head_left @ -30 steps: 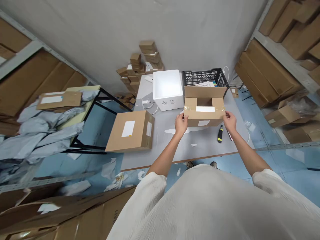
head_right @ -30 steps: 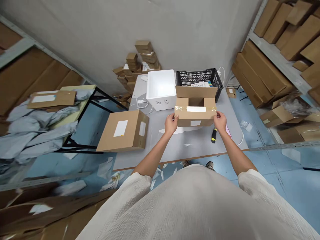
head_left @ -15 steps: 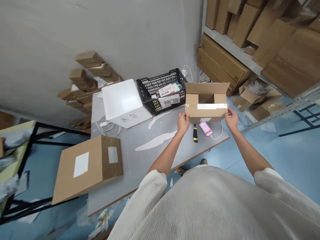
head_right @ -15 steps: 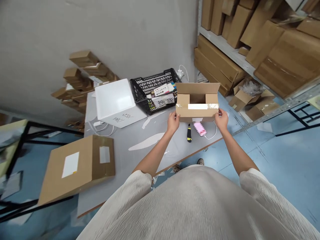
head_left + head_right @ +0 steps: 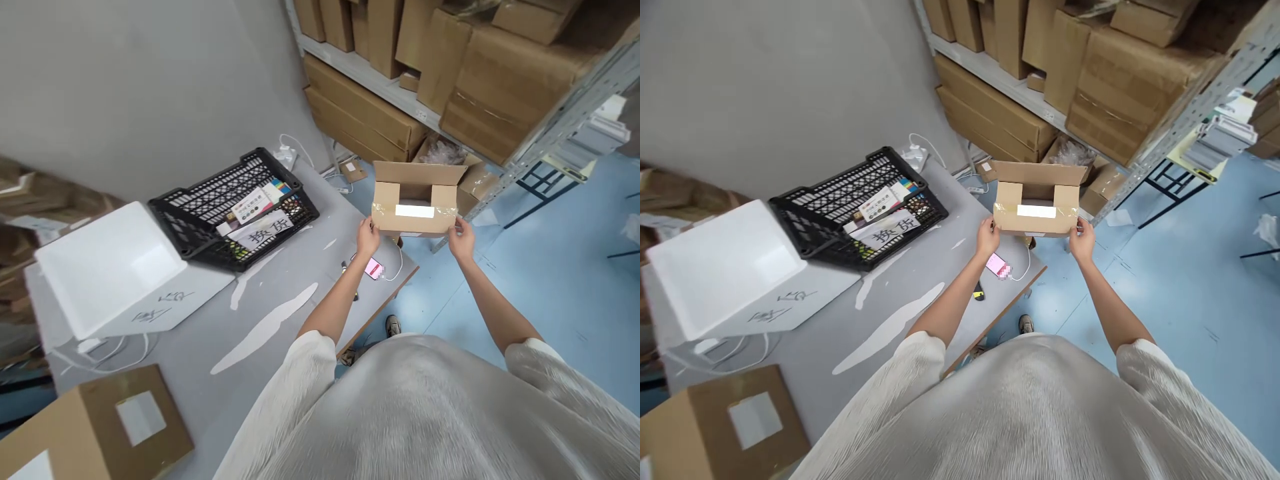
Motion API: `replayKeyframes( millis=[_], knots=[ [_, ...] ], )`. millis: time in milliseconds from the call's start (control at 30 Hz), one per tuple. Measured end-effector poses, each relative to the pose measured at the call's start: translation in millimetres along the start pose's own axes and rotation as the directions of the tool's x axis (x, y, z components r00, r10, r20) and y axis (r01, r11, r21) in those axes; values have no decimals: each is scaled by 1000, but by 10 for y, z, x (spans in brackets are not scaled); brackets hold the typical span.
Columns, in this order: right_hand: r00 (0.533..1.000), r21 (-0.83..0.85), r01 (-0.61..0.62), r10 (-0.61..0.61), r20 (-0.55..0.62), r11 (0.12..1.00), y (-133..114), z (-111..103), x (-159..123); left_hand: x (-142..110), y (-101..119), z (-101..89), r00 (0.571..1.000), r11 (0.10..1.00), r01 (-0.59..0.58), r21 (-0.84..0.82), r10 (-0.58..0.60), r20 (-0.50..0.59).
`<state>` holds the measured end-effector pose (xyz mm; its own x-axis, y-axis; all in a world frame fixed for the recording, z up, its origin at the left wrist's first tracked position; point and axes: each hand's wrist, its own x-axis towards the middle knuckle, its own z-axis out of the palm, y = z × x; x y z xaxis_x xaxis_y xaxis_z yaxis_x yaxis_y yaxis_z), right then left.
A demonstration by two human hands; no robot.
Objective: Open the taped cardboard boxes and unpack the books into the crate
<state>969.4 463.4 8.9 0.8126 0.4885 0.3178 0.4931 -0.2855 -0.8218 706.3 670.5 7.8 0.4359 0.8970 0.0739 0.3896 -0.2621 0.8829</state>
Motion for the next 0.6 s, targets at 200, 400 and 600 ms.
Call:
replayKeyframes(
  millis=[200,400,600],
  knots=[
    [993,-73,-112,113,11,991,220,-272,42,370,68,468,999,991,28,-131,-22,42],
    [991,-80,-74,83,110,994,172,-98,18,273,-40,437,998,991,18,-131,-11,54],
    [918,-9,-67,65,391,998,-52,408,-156,-82,-255,26,998,995,68,-77,-69,-6]
  ],
)
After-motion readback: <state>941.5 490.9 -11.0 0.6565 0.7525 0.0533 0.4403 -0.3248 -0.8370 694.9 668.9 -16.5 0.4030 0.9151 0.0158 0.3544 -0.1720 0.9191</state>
